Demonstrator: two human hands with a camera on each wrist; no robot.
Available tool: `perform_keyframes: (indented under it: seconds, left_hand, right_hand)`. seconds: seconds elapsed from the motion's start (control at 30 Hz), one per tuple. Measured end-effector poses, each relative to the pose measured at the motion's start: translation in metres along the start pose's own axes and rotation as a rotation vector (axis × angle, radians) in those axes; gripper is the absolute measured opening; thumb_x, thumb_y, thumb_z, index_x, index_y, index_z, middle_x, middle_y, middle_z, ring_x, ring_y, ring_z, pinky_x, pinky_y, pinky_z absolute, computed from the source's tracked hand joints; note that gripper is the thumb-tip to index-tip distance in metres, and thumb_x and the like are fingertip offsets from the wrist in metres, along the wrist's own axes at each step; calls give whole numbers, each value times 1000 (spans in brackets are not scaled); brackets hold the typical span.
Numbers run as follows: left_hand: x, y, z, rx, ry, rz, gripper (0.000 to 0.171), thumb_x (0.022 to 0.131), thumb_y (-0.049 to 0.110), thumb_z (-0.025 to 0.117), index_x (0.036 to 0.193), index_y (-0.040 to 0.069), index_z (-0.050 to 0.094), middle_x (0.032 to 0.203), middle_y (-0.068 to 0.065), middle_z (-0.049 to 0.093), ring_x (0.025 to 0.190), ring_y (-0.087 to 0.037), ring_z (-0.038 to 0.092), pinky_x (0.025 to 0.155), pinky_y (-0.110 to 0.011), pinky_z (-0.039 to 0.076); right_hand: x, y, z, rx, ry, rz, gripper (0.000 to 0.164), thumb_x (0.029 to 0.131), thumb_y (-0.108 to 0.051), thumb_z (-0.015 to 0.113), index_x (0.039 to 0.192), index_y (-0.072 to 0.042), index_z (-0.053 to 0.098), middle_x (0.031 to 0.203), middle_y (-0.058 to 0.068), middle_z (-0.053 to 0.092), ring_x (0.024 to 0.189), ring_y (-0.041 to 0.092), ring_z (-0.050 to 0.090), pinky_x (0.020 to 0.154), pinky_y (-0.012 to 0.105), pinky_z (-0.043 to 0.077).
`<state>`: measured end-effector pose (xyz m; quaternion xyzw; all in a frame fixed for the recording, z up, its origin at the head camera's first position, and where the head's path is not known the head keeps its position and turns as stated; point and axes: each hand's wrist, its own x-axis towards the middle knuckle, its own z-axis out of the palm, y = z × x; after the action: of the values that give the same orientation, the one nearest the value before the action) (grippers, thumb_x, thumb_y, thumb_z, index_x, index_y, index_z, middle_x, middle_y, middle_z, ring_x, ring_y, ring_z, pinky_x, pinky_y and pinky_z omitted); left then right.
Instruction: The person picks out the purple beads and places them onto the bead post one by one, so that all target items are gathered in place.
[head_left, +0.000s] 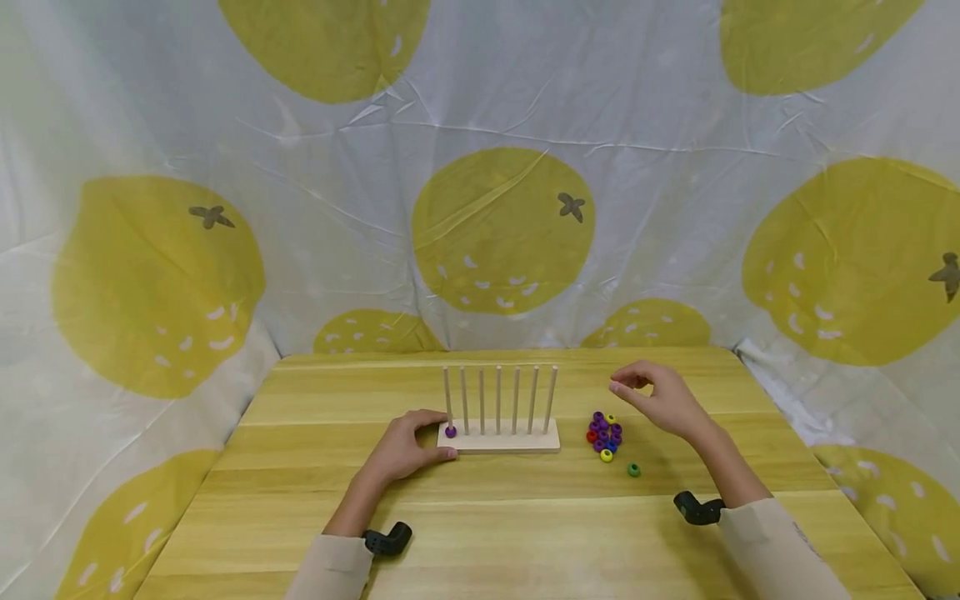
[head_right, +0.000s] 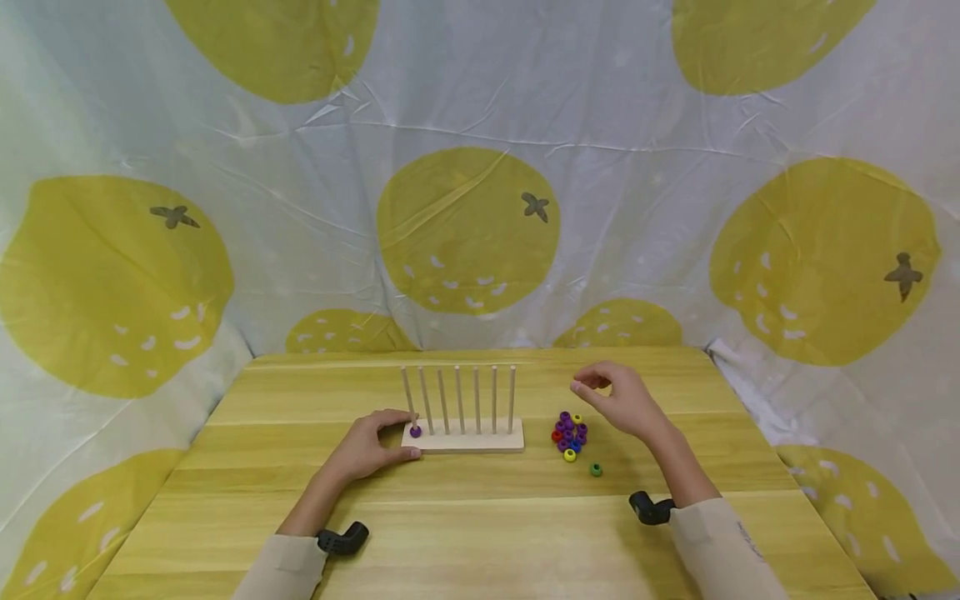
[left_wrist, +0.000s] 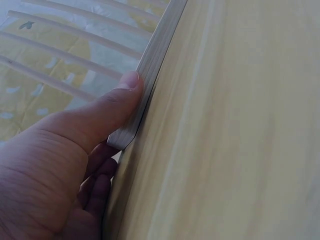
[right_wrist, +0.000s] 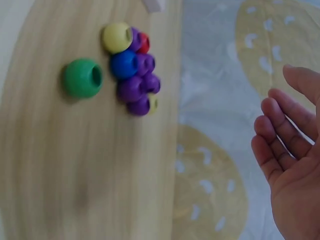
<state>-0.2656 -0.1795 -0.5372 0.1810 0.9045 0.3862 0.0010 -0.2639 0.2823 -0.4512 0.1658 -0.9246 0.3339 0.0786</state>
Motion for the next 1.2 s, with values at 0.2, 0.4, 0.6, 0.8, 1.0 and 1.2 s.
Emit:
perform_keyframes:
  seconds: [0.2,0.4,0.6,0.8,1.0,1.2]
  left_hand:
    - [-1,2,-2,5,-7,18,67,76,50,90,131,18,71,137,-4,68,136,-32,56,117,-53,42]
    - [-1,1,-1,14,-3,20,66,76,49,90,131,18,71,136,-4,68,136,-32,57,117,-52,43]
    - [-1,2,-1,14,-2,9,67,75,50,90,131,18,71,136,-3,68,136,-32,57,117,-52,43]
    - [-1,2,-1,9,7,2,66,76,50,90,132,20,71,136,-2,68,136,-31,57,116,-52,44]
    - [-2,1,0,7,10,8,65,76,48,90,131,20,72,135,-2,69,134,-31,58,115,-53,44]
    - [-3,2,-1,4,14,11,66,75,49,91,131,19,72,135,-2,69,135,-30,58,116,-52,44]
  right_hand:
    - [-13,20,2,-20,-11,48,36,101,-39,67,120,-9,74,105,0,73,97,19,65,83,37,56]
    - [-22,34,13,-15,-21,66,38,100,-37,69,122,-6,73,105,1,73,95,17,65,83,32,56]
    - [-27,43,22,6,-27,84,33,99,-31,71,117,-4,74,98,0,72,90,15,64,78,26,56]
    - [-31,49,28,26,-46,105,26,98,-24,74,114,-4,74,93,-1,71,87,12,62,76,23,55]
    - [-34,56,32,37,-77,124,23,97,-22,74,113,-6,75,93,-2,71,85,8,62,76,22,55]
    - [-35,57,35,75,-119,120,23,98,-23,73,114,-7,74,95,-1,70,85,8,62,74,22,55]
